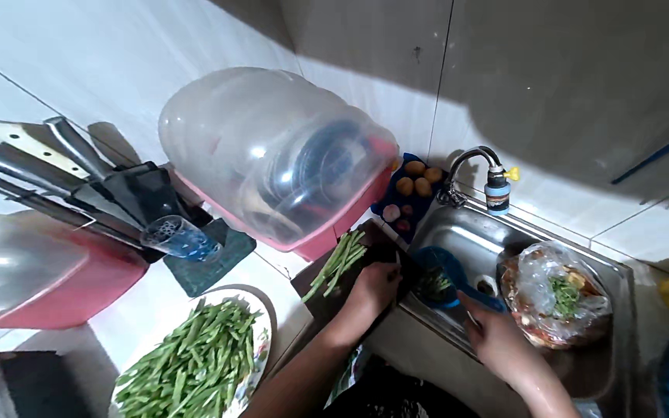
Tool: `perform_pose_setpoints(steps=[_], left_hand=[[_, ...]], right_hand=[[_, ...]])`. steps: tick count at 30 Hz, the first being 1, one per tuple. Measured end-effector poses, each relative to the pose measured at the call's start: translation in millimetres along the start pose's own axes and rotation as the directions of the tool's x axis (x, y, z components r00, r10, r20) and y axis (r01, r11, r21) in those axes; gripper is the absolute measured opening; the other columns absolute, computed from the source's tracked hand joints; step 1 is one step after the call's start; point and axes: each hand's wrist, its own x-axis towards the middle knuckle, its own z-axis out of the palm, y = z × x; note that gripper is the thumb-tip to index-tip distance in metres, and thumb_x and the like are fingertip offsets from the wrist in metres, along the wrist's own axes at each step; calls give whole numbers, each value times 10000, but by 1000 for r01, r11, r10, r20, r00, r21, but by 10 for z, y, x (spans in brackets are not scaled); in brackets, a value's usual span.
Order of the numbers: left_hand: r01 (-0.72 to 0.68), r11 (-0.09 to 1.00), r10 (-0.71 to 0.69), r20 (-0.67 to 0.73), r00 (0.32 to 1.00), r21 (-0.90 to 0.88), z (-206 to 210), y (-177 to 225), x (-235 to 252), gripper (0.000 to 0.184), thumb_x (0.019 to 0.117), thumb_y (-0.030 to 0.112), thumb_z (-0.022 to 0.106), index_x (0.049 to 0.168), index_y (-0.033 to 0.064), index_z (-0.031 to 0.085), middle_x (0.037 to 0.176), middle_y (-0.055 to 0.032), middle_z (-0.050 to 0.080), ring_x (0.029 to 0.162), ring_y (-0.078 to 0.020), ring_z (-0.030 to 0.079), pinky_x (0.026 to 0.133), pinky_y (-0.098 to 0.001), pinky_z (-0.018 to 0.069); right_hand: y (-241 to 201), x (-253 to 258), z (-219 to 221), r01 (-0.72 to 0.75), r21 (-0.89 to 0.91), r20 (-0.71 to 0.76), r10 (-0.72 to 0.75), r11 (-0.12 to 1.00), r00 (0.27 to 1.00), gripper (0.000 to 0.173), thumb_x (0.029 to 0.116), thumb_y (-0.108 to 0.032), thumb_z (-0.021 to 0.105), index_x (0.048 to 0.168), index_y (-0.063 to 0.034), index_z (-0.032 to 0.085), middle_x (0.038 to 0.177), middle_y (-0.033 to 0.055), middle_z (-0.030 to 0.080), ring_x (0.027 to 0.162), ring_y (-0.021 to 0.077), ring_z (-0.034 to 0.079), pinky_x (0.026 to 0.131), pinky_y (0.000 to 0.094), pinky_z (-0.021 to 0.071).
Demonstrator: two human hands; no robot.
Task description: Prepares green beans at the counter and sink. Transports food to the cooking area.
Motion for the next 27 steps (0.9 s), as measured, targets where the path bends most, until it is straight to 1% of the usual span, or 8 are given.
perform_pose_setpoints(steps=[4, 7, 9, 15, 20, 23, 25, 27], left_hand=[[-13, 1000, 13, 0, 1000, -21, 129, -53, 75, 314, 963, 583, 586, 1233, 468, 697, 1139, 172, 721, 1022, -4, 675, 919, -332, 592], [-16, 999, 16, -8, 1000, 49, 190, -100, 86, 333, 958, 633, 550, 1231, 502, 689, 1148, 172, 713, 1053, -17, 662, 943, -353, 575], [-27, 998, 27, -15, 1000, 60, 203, -121, 86, 337, 955, 646, 544, 1229, 512, 689, 1141, 177, 716, 1050, -13, 662, 942, -351, 575], [-34, 998, 35, -15, 999, 45, 252, -74, -6, 320, 950, 645, 553, 1157, 470, 723, 1077, 183, 724, 997, 2, 671, 895, -334, 593], [-38, 996, 41, -34, 999, 84, 261, -45, -95, 353, 967, 647, 514, 1203, 468, 706, 1104, 187, 718, 1018, 12, 664, 908, -321, 586], [-68, 995, 73, -73, 995, 67, 327, -82, -91, 369, 964, 627, 544, 1242, 429, 684, 1096, 164, 708, 976, 1, 666, 869, -302, 595], [-89, 993, 96, -92, 991, 80, 324, -63, -93, 377, 957, 603, 580, 1291, 441, 647, 1164, 150, 671, 984, -6, 656, 844, -290, 602], [-145, 978, 163, -116, 980, 149, 312, -62, -105, 321, 970, 573, 582, 1265, 471, 656, 1255, 159, 635, 1096, -12, 618, 922, -292, 567]], right_hand=[[-232, -298, 196, 38, 175, 51, -48, 984, 998, 572, 1021, -431, 534, 1543, -544, 331, 1153, -25, 694, 836, 148, 694, 673, 444, 627], [-291, -434, 405, 89, 140, 100, -104, 986, 990, 553, 1059, -483, 437, 1584, -502, 265, 1176, -1, 688, 826, 169, 702, 676, 464, 630], [-334, -493, 492, 105, 102, 99, -115, 989, 988, 560, 1070, -467, 403, 1604, -468, 236, 1251, -5, 677, 918, 164, 709, 761, 466, 630], [-467, -587, 508, 107, 113, 108, -119, 988, 987, 577, 1069, -443, 405, 1617, -437, 222, 1237, 0, 674, 932, 149, 702, 779, 439, 629], [-516, -595, 483, 97, 124, 100, -110, 988, 989, 567, 1071, -422, 412, 1613, -429, 244, 1247, -25, 674, 949, 124, 701, 795, 409, 627], [-439, -565, 545, 76, 154, 90, -91, 985, 992, 558, 1074, -414, 406, 1609, -442, 249, 1262, -22, 668, 908, 122, 699, 751, 395, 628], [-401, -551, 603, 70, 147, 80, -82, 987, 993, 556, 1074, -415, 406, 1607, -447, 252, 1276, -31, 665, 929, 111, 698, 772, 386, 627], [-376, -539, 654, 69, 140, 76, -81, 988, 994, 563, 1073, -400, 414, 1609, -438, 250, 1299, -37, 656, 966, 103, 695, 806, 381, 624]])
